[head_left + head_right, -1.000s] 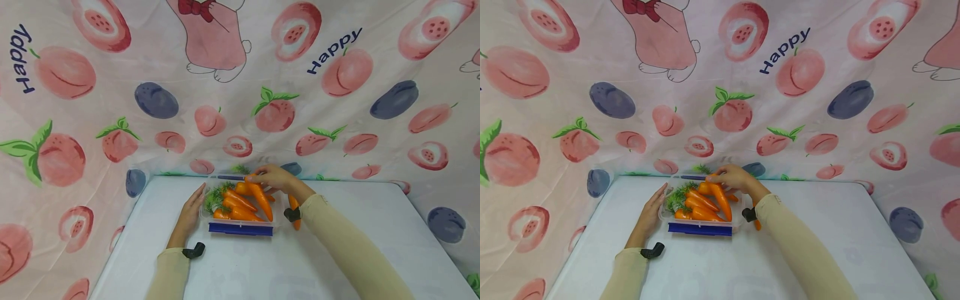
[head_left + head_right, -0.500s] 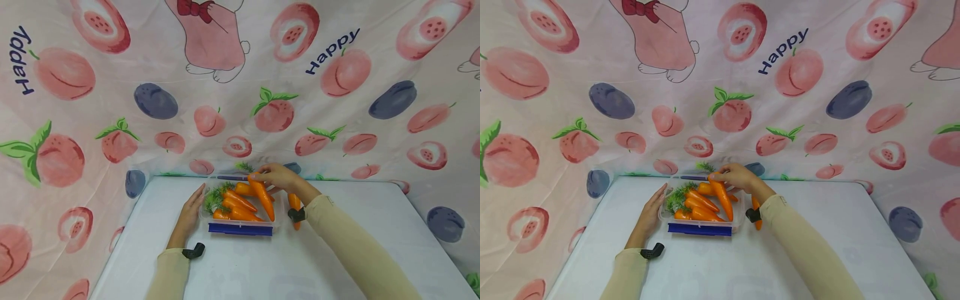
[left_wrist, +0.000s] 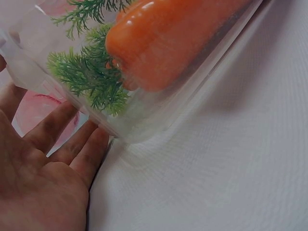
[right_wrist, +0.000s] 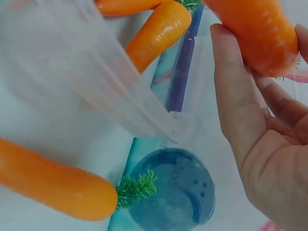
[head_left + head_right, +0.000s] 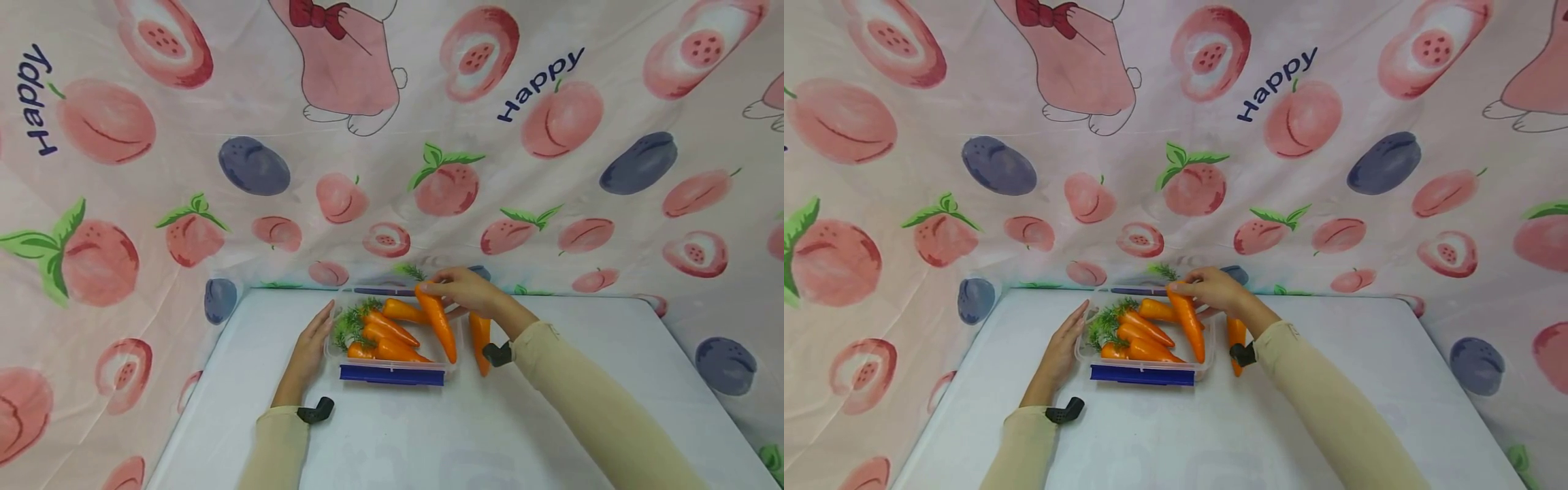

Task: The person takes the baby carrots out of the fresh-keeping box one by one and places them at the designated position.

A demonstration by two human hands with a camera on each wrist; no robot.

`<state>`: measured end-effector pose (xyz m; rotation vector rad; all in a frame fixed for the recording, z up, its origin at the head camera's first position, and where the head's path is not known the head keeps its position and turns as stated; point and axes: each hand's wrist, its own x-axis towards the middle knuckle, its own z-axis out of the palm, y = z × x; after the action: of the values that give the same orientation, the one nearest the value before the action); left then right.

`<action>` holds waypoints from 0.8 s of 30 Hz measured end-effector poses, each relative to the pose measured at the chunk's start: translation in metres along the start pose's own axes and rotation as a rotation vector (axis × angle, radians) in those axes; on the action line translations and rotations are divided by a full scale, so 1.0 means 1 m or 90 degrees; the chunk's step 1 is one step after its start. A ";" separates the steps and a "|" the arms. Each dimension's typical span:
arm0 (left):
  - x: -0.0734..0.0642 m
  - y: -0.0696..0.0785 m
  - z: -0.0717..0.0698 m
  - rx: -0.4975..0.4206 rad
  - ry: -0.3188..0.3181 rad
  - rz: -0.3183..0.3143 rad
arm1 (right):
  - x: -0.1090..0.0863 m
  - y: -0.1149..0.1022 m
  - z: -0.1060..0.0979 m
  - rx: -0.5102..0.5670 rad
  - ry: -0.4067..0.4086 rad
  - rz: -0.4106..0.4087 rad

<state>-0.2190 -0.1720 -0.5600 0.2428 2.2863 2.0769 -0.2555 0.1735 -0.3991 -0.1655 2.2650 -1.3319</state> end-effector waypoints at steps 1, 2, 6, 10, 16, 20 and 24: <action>0.000 0.000 0.000 -0.002 -0.002 -0.001 | 0.000 0.001 -0.001 0.002 0.000 -0.002; 0.000 0.000 0.000 -0.004 -0.003 -0.002 | -0.001 0.002 -0.002 0.002 0.001 -0.002; 0.000 0.000 -0.001 -0.008 -0.004 -0.004 | -0.001 0.007 -0.005 0.002 0.004 -0.003; 0.000 -0.001 -0.001 -0.003 -0.004 0.002 | -0.004 0.010 -0.006 0.013 0.008 -0.002; 0.001 -0.001 -0.001 0.002 -0.007 0.008 | -0.007 0.014 -0.010 0.025 0.011 0.002; 0.001 -0.001 -0.001 0.003 -0.007 0.002 | -0.010 0.015 -0.013 0.026 0.018 0.007; 0.000 -0.001 -0.001 0.003 -0.003 -0.009 | -0.013 0.017 -0.017 0.028 0.026 0.015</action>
<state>-0.2190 -0.1731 -0.5606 0.2317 2.2835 2.0621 -0.2496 0.1999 -0.4018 -0.0959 2.2623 -1.3836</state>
